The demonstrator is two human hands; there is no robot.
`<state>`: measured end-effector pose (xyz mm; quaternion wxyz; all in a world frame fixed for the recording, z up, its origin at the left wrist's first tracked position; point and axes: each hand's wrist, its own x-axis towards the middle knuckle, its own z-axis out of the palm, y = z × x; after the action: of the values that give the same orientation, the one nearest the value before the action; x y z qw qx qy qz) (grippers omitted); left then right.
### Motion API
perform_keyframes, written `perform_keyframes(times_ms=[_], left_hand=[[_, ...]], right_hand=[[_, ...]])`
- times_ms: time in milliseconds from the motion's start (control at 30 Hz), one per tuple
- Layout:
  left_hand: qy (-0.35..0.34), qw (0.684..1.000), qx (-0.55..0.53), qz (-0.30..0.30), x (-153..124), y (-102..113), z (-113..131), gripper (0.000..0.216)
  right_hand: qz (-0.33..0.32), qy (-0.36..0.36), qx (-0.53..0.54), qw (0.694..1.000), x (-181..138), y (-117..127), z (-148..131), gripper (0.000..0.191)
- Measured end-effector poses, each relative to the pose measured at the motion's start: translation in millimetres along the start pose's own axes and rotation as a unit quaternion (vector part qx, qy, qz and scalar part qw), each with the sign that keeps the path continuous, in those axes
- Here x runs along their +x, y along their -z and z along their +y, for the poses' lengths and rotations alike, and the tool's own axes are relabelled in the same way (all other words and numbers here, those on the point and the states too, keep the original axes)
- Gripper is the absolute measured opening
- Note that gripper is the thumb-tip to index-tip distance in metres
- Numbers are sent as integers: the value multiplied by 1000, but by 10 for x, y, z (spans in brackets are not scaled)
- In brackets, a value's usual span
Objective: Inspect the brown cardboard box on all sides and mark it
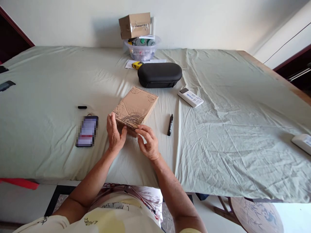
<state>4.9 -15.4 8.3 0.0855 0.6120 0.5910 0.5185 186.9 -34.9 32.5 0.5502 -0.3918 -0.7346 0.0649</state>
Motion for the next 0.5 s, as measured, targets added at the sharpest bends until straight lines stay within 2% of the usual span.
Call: perform_keyframes(times_ms=[167,300,500], left_hand=[[-32,999,29,1,-12,16,65,70],[-92,996,2,-7,-37,25,128,65],[-147,989,-16,-11,-67,16,197,50]], right_hand=[[-32,22,43,998,-33,-70,-72,43],[-68,34,49,996,-66,-121,-110,47],[-59,41,61,996,-50,-157,-73,55]])
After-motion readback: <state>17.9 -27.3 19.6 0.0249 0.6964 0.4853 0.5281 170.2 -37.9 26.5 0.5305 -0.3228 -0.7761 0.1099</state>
